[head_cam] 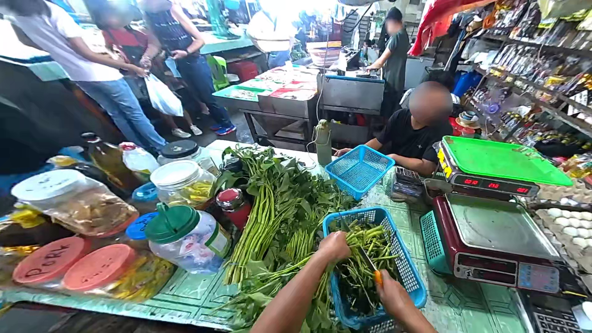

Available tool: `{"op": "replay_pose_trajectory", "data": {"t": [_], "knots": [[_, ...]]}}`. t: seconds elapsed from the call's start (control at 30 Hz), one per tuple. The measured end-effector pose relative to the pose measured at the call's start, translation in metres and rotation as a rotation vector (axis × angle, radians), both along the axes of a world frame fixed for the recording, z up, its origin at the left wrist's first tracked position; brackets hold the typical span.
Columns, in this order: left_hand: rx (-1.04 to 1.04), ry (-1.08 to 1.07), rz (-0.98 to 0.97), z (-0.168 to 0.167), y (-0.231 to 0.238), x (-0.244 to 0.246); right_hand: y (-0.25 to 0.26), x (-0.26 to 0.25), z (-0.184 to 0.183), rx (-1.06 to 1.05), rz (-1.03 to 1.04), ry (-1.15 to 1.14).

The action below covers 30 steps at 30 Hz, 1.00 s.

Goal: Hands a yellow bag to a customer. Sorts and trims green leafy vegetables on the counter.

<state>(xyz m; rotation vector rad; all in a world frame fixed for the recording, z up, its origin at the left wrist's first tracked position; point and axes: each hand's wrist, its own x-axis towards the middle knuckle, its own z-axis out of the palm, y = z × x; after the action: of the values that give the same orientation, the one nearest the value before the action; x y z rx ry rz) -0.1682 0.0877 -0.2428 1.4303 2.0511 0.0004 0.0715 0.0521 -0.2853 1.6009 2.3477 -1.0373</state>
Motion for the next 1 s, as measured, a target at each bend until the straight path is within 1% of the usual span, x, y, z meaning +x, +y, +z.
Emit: {"op": "replay_pose_trajectory", "data": {"t": [0.07,0.17,0.23,0.33,0.43,0.47,0.5,0.53,0.57,0.6,0.63,0.67,0.73,0.8,0.83,0.93,1.0], "knots": [[0.024,-0.063,-0.070,0.004,0.001,0.010,0.016,-0.018,-0.006,-0.048,0.009,0.028],[0.141,-0.202,-0.042,0.029,-0.002,-0.004,0.021,-0.026,0.000,-0.003,-0.041,0.015],[0.240,-0.321,-0.029,0.059,-0.012,-0.017,0.026,-0.020,-0.006,0.043,-0.063,-0.032],[0.441,-0.492,-0.090,0.112,-0.028,-0.029,0.042,-0.009,-0.016,0.106,-0.071,-0.097],[0.610,-0.546,-0.135,0.152,-0.039,-0.030,0.066,-0.003,-0.014,0.102,-0.010,-0.123],[0.648,-0.510,-0.139,0.160,-0.041,-0.027,0.074,-0.002,-0.006,0.114,0.015,-0.065],[0.665,-0.434,-0.131,0.166,-0.042,-0.023,0.079,-0.003,0.006,0.123,0.013,0.073],[0.662,-0.348,-0.120,0.169,-0.043,-0.015,0.083,-0.004,0.020,0.086,-0.012,0.312],[0.648,-0.273,-0.118,0.170,-0.042,-0.005,0.083,-0.006,0.036,-0.017,-0.045,0.609],[0.629,-0.210,-0.129,0.168,-0.041,0.006,0.080,-0.010,0.053,-0.170,-0.079,0.886],[0.620,-0.165,-0.147,0.161,-0.038,0.016,0.077,-0.014,0.068,-0.315,-0.092,1.114],[0.622,-0.139,-0.164,0.151,-0.035,0.026,0.075,-0.018,0.081,-0.444,-0.079,1.301],[0.629,-0.130,-0.189,0.132,-0.029,0.039,0.075,-0.025,0.090,-0.629,0.005,1.563],[0.634,-0.162,-0.162,0.118,-0.025,0.051,0.075,-0.033,0.089,-0.674,0.061,1.700],[0.636,-0.177,-0.131,0.114,-0.023,0.057,0.073,-0.037,0.090,-0.665,0.044,1.730],[0.699,-0.202,-0.055,0.106,-0.022,0.067,0.065,-0.045,0.094,-0.703,-0.115,1.763],[0.745,-0.213,-0.021,0.102,-0.022,0.068,0.062,-0.049,0.094,-0.663,-0.163,1.728]]}}
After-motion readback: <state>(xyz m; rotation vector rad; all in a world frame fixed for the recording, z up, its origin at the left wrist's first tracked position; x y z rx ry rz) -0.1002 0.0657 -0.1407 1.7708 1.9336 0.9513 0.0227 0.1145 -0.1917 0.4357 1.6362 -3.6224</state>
